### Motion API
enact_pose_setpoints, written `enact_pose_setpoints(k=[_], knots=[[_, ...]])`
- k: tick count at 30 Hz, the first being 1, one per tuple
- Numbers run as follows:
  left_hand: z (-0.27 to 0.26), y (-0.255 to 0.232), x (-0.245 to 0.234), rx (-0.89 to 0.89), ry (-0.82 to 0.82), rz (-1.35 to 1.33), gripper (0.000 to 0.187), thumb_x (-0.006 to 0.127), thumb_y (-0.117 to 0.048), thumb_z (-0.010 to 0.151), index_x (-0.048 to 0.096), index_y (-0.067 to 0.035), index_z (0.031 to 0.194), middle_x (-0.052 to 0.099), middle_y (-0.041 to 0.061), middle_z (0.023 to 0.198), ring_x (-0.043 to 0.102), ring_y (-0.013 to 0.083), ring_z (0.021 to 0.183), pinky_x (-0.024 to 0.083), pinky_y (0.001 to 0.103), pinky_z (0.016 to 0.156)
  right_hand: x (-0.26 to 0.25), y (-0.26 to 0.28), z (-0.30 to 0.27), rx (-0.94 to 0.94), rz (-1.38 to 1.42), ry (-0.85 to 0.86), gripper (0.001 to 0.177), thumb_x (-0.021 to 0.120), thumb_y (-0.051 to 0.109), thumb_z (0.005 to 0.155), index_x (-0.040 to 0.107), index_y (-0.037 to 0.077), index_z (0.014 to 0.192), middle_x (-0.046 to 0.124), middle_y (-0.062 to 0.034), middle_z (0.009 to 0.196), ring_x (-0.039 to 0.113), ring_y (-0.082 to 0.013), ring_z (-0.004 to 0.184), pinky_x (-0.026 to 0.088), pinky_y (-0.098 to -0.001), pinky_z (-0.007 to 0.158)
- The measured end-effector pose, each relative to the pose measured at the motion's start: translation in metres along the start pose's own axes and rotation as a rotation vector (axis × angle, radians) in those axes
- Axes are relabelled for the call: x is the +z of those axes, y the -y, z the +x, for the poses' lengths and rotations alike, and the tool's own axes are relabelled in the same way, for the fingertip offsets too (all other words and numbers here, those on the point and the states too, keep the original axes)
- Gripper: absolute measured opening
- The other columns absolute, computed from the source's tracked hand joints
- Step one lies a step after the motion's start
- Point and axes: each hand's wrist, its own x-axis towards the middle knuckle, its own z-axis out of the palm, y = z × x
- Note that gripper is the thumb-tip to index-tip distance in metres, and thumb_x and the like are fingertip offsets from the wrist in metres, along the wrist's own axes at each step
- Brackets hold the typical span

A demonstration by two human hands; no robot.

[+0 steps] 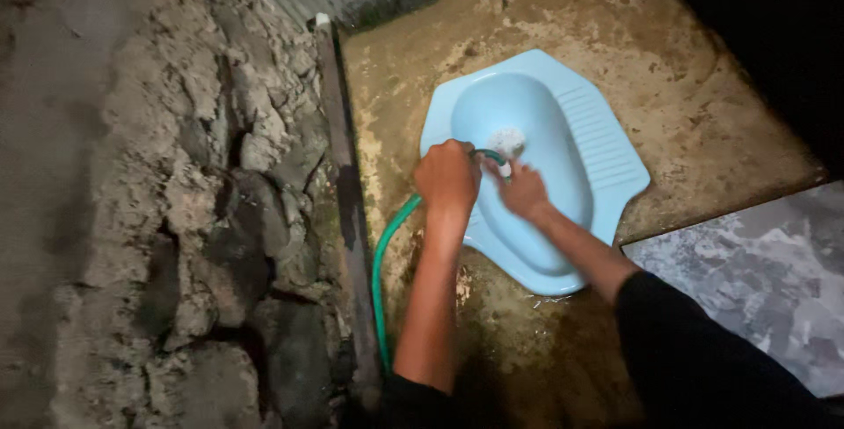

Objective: The person cleans a blue squat toilet by scrubbing the basin and surrounding floor area with a brush and rinsing it with water from a green hose.

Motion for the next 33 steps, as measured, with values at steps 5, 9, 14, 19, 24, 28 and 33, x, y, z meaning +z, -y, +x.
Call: enact_pose_setpoints(k=[5, 9, 14, 19, 24, 28, 33], knots=[[-0.026, -0.015, -0.022, -0.063, 0.044, -0.044, 0.014, 0.078, -0.03, 0.083, 0.082, -0.018, 0.09, 0.073, 0.017, 0.079, 0.07, 0.0405, 0.077, 0.055, 0.051, 0.066, -0.033, -0.017, -0.093, -0.193, -0.399, 0.01, 0.063, 0.049, 0.009, 0.097, 0.042, 0.017, 0.159, 0.052, -0.0163, 0.145, 0.061, -0.0233, 0.105, 0.05, -0.0395, 0.075], [-0.054, -0.036, -0.02, -0.074, -0.001, -0.039, 0.015, 0.077, -0.029, 0.084, 0.081, -0.018, 0.094, 0.072, 0.017, 0.078, 0.07, 0.0405, 0.077, 0.053, 0.052, 0.064, -0.032, -0.034, -0.047, 0.003, -0.258, 0.114, 0.044, 0.044, 0.028, 0.099, 0.049, 0.021, 0.142, 0.052, -0.0191, 0.142, 0.058, -0.0337, 0.123, 0.047, -0.0452, 0.099], [-0.059, -0.041, -0.016, 0.024, -0.085, -0.075, 0.014, 0.075, -0.023, 0.085, 0.08, -0.017, 0.096, 0.072, 0.018, 0.079, 0.07, 0.0412, 0.076, 0.054, 0.053, 0.066, -0.011, 0.001, -0.057, -0.117, 0.119, 0.082, 0.058, 0.043, 0.02, 0.1, 0.042, 0.011, 0.156, 0.055, -0.0237, 0.139, 0.058, -0.0408, 0.113, 0.042, -0.0541, 0.094], [-0.057, -0.054, -0.044, -0.13, 0.03, -0.023, 0.011, 0.079, -0.027, 0.078, 0.081, -0.016, 0.081, 0.073, 0.018, 0.078, 0.072, 0.0414, 0.077, 0.057, 0.052, 0.07, -0.044, -0.048, -0.111, -0.14, -0.16, 0.084, 0.048, 0.05, 0.033, 0.09, 0.054, 0.021, 0.136, 0.057, -0.0167, 0.135, 0.054, -0.0329, 0.126, 0.039, -0.0561, 0.098], [-0.078, -0.069, -0.04, -0.091, 0.038, 0.035, 0.012, 0.08, -0.026, 0.08, 0.081, -0.014, 0.082, 0.074, 0.017, 0.081, 0.073, 0.0396, 0.08, 0.058, 0.051, 0.072, -0.046, -0.004, -0.076, 0.122, 0.391, 0.131, 0.042, 0.04, 0.032, 0.105, 0.058, 0.022, 0.142, 0.07, -0.0168, 0.126, 0.063, -0.0341, 0.121, 0.045, -0.0509, 0.1], [-0.095, -0.07, -0.045, -0.123, 0.024, -0.07, 0.017, 0.082, -0.028, 0.075, 0.084, -0.021, 0.091, 0.075, 0.016, 0.082, 0.073, 0.0383, 0.08, 0.058, 0.049, 0.072, -0.072, 0.015, -0.121, -0.117, 0.166, 0.305, 0.066, 0.048, 0.041, 0.104, 0.034, 0.009, 0.16, 0.056, -0.0276, 0.13, 0.055, -0.0408, 0.112, 0.037, -0.0557, 0.092], [-0.1, -0.077, -0.074, -0.066, 0.02, -0.142, 0.02, 0.082, -0.029, 0.075, 0.083, -0.022, 0.094, 0.074, 0.018, 0.081, 0.072, 0.0397, 0.078, 0.056, 0.051, 0.07, -0.069, -0.057, -0.104, -0.131, -0.327, -0.068, 0.051, 0.054, 0.025, 0.091, 0.059, 0.015, 0.141, 0.06, -0.0154, 0.135, 0.057, -0.0297, 0.121, 0.043, -0.0452, 0.095]])
